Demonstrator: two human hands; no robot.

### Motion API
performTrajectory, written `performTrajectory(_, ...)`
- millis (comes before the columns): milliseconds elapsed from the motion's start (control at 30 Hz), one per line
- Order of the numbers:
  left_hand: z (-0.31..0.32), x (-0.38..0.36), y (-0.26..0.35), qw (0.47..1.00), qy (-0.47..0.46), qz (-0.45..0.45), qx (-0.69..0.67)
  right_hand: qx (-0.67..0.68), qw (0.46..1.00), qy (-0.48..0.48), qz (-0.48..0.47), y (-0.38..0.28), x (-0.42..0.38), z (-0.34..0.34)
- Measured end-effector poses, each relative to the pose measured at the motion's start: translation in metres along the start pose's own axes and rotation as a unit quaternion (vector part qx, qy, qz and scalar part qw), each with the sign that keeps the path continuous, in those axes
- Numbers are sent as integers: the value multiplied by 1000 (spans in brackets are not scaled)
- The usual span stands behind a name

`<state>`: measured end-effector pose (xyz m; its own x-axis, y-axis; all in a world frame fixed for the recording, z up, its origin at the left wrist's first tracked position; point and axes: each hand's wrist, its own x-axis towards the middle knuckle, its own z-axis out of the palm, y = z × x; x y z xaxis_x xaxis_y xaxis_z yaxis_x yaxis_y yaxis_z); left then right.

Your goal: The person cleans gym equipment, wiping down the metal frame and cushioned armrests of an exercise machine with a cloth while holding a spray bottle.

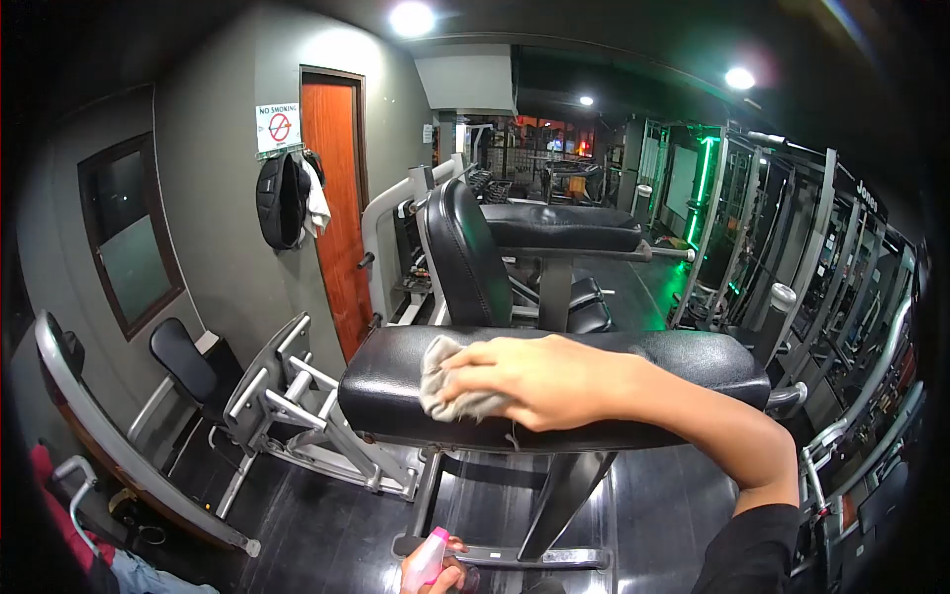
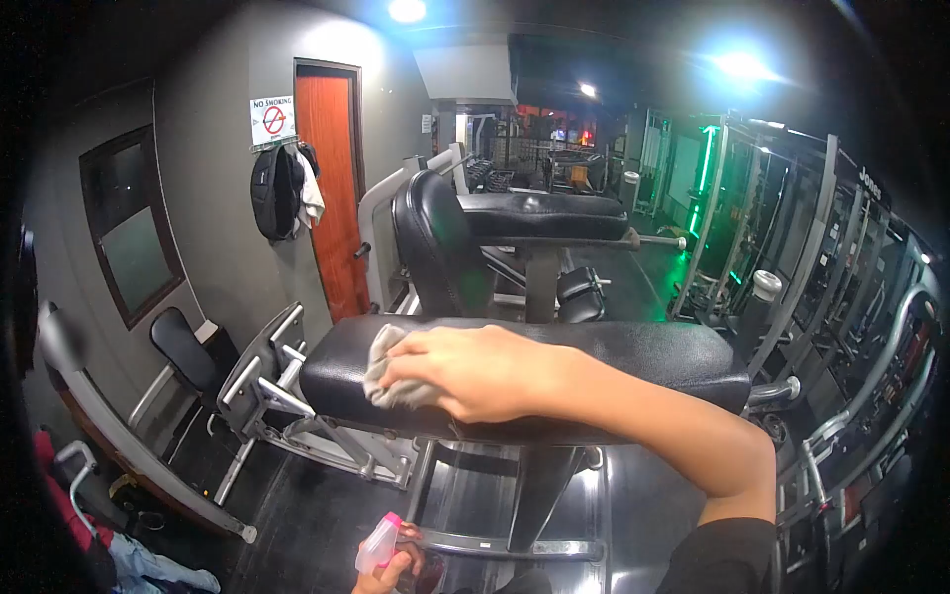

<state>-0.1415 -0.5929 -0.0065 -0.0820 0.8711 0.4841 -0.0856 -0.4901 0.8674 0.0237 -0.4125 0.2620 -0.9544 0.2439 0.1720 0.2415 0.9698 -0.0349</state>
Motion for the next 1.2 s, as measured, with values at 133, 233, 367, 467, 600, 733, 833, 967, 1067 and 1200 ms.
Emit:
performTrajectory(133,-1,2,1,999,-6,-33,8,-4,995,12,101,35,-1,0)
performTrajectory(233,1,4,5,998,-19,-6,57,23,988,-5,151,57,10,1)
performTrajectory(367,4,-10,-36,998,34,56,0,-12,975,-27,218,67,29,5)
performTrajectory(467,4,-8,-12,1000,5,4,28,-19,950,-79,300,82,43,12)
performTrajectory(600,-1,-5,-14,998,-61,-8,-33,-67,933,-91,343,52,40,2)
performTrajectory(733,8,-8,9,996,4,46,70,-124,951,-28,281,19,17,0)
performTrajectory(833,16,-4,30,991,2,-108,-84,-140,965,72,211,-2,-5,8)
performTrajectory(967,7,-9,-5,985,-11,-142,-101,-200,962,82,165,-48,-34,8)
performTrajectory(1067,4,-7,-17,969,31,-207,-135,-195,968,46,150,-74,-56,1)
performTrajectory(1200,-5,2,-14,940,11,-297,-166,-139,963,51,227,-70,-56,-31)
